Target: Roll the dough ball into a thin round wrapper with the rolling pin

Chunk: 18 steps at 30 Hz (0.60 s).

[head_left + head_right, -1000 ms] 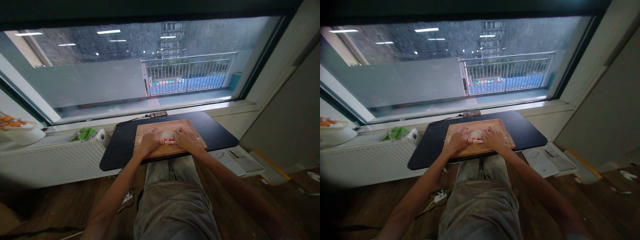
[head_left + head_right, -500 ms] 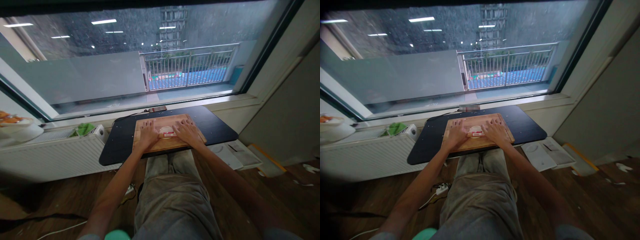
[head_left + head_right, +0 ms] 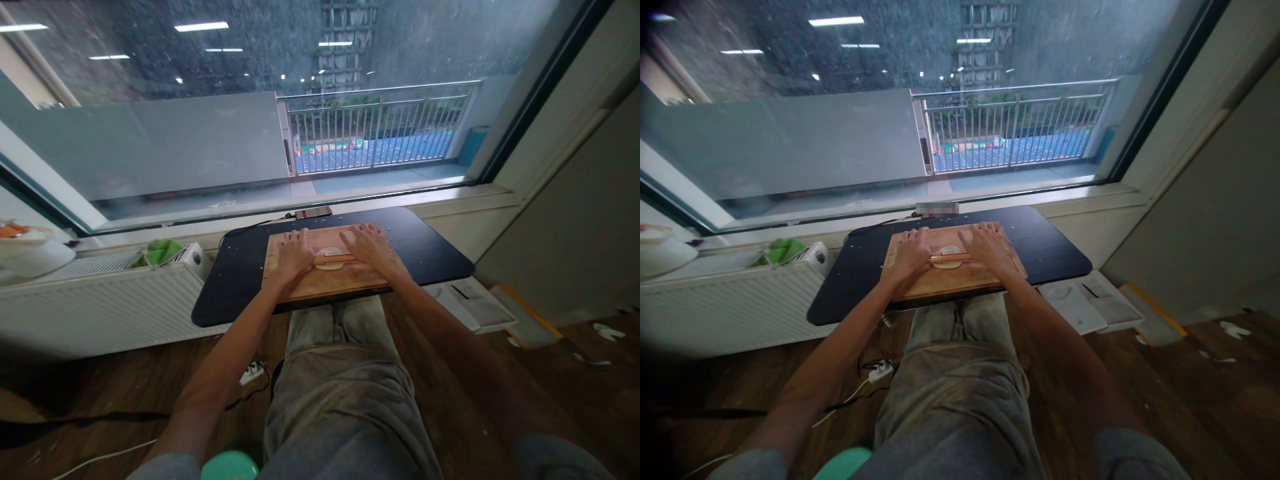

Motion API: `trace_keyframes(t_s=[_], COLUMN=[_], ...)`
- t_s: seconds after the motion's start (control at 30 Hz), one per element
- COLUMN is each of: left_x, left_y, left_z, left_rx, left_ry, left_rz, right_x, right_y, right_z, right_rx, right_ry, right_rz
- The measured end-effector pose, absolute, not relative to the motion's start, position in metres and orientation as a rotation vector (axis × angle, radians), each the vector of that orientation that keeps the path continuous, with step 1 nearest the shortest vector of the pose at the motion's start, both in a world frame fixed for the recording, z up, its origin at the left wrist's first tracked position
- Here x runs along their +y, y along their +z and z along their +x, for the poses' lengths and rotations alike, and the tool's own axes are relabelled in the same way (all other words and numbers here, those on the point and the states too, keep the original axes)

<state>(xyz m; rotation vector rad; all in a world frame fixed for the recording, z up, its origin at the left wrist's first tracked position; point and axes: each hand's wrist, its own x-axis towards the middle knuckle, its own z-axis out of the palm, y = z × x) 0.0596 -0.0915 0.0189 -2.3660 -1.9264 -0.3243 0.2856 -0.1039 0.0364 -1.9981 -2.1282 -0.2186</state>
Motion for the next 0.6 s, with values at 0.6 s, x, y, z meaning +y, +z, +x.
trace_keyframes(t_s=[0.6], left_x=[-0.021], left_y=[0.023], left_z=[0.063], left_rx=[-1.831], left_ry=[-0.454], left_rz=[-2.364], right_x=[-0.05], right_y=[0.046], right_z=[0.284], right_rx=[-1.94], right_ry=[-0.233], right_rz=[-1.962])
